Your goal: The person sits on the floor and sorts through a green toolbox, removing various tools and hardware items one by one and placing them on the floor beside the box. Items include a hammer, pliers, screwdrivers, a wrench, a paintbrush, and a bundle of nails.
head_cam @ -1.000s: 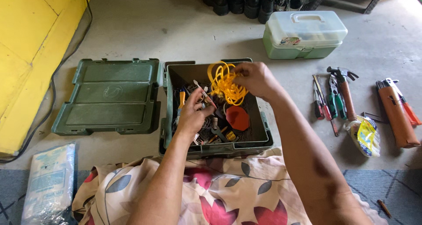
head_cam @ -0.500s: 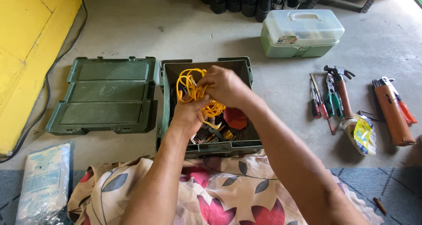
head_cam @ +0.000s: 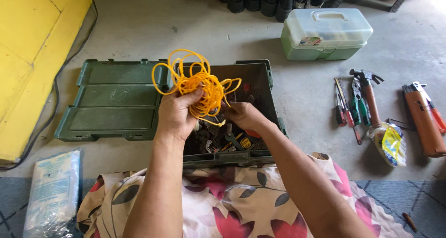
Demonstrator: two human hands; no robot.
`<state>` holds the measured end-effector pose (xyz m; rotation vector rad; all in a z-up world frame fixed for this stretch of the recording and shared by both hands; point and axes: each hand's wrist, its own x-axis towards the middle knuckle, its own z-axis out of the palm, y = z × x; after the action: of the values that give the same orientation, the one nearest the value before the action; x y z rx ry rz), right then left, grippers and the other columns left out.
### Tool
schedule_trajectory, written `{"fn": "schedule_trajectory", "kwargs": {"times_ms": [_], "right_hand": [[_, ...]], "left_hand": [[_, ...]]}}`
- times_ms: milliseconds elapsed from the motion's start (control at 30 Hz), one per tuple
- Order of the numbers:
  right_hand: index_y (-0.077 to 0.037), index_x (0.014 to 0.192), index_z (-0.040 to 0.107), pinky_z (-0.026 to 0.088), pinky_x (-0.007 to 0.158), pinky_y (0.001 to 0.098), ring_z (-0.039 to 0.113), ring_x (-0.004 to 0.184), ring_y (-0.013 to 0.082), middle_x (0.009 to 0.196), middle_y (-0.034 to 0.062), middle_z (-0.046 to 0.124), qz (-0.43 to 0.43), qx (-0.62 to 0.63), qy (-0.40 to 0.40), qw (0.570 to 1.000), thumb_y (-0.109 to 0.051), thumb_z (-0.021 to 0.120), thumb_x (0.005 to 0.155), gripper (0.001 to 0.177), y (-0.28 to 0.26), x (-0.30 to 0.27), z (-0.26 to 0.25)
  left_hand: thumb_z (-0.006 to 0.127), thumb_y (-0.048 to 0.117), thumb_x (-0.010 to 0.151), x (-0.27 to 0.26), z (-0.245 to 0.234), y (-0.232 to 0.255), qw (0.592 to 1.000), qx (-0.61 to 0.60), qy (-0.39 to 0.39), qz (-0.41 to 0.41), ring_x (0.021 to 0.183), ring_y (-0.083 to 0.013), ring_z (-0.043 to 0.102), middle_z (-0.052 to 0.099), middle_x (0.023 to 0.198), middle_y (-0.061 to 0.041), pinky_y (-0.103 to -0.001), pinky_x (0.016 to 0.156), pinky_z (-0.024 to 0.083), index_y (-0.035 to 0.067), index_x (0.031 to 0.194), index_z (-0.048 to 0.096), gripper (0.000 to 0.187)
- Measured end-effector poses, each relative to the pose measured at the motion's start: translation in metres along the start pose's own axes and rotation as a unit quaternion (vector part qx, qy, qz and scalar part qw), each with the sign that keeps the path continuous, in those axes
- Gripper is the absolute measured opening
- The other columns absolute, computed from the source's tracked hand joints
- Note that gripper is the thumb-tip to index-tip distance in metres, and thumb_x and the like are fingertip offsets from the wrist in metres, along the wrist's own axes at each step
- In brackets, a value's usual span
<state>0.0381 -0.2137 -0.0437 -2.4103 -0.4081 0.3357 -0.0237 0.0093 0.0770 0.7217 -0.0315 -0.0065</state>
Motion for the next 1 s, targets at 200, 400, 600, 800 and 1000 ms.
{"fn": "schedule_trajectory", "kwargs": {"times_ms": [200, 400, 600, 800, 1000], "right_hand": [[-0.001, 0.109, 0.071, 0.053, 0.055, 0.0317, 0.066, 0.06, 0.0147, 0.076, 0.0097, 0.074, 0.119, 0.297, 0.11, 0.941, -0.026, 0.057, 0.104, 0.029, -0.034, -0.01, -0.06], [-0.004, 0.124, 0.07, 0.048, 0.052, 0.0243, 0.062, 0.059, 0.0098, 0.073, 0.0048, 0.07, -0.082, 0.366, 0.123, 0.919, -0.021, 0.059, 0.106, 0.027, -0.126, -0.053, -0.135], [-0.004, 0.137, 0.063, 0.055, 0.061, 0.0279, 0.07, 0.071, 0.0164, 0.083, 0.0092, 0.072, -0.162, 0.626, 0.0, 0.763, -0.022, 0.058, 0.106, 0.036, -0.146, -0.056, -0.128], [-0.007, 0.119, 0.075, 0.059, 0.095, 0.0368, 0.073, 0.11, 0.0255, 0.116, 0.0121, 0.077, -0.127, 0.087, 0.262, 0.953, -0.009, 0.063, 0.095, 0.028, -0.105, -0.023, -0.055], [-0.013, 0.157, 0.042, 0.044, 0.114, 0.0379, 0.052, 0.138, 0.0283, 0.167, 0.0195, 0.03, -0.124, 0.212, 0.201, 0.948, -0.01, 0.07, 0.085, 0.077, -0.081, -0.049, -0.042]], "left_hand": [[0.065, -0.008, 0.088, 0.011, -0.022, -0.003, 0.981, 0.124, 0.138, 0.051, 0.092, -0.0243, 0.074, 0.075, 0.105, -0.015, -0.041, 0.085, 0.063, -0.003, 0.113, 0.071, 0.027], [0.065, -0.005, 0.086, 0.014, -0.019, -0.053, 0.936, 0.297, 0.181, 0.052, 0.087, -0.0178, 0.072, 0.076, 0.102, -0.01, -0.033, 0.08, 0.058, -0.001, 0.112, 0.072, 0.027], [0.068, -0.005, 0.086, 0.005, -0.014, -0.063, 0.959, 0.251, 0.127, 0.039, 0.091, -0.0182, 0.073, 0.076, 0.105, -0.011, -0.033, 0.084, 0.059, -0.004, 0.112, 0.073, 0.026], [0.057, -0.006, 0.084, 0.004, -0.008, -0.049, 0.986, 0.113, 0.102, -0.06, 0.09, -0.0225, 0.075, 0.075, 0.105, -0.013, -0.039, 0.081, 0.063, 0.001, 0.111, 0.072, 0.032], [0.058, 0.001, 0.08, 0.007, -0.018, -0.053, 0.914, 0.365, 0.074, -0.162, 0.077, -0.0241, 0.073, 0.077, 0.091, -0.018, -0.04, 0.07, 0.059, -0.004, 0.098, 0.077, 0.027]]}}
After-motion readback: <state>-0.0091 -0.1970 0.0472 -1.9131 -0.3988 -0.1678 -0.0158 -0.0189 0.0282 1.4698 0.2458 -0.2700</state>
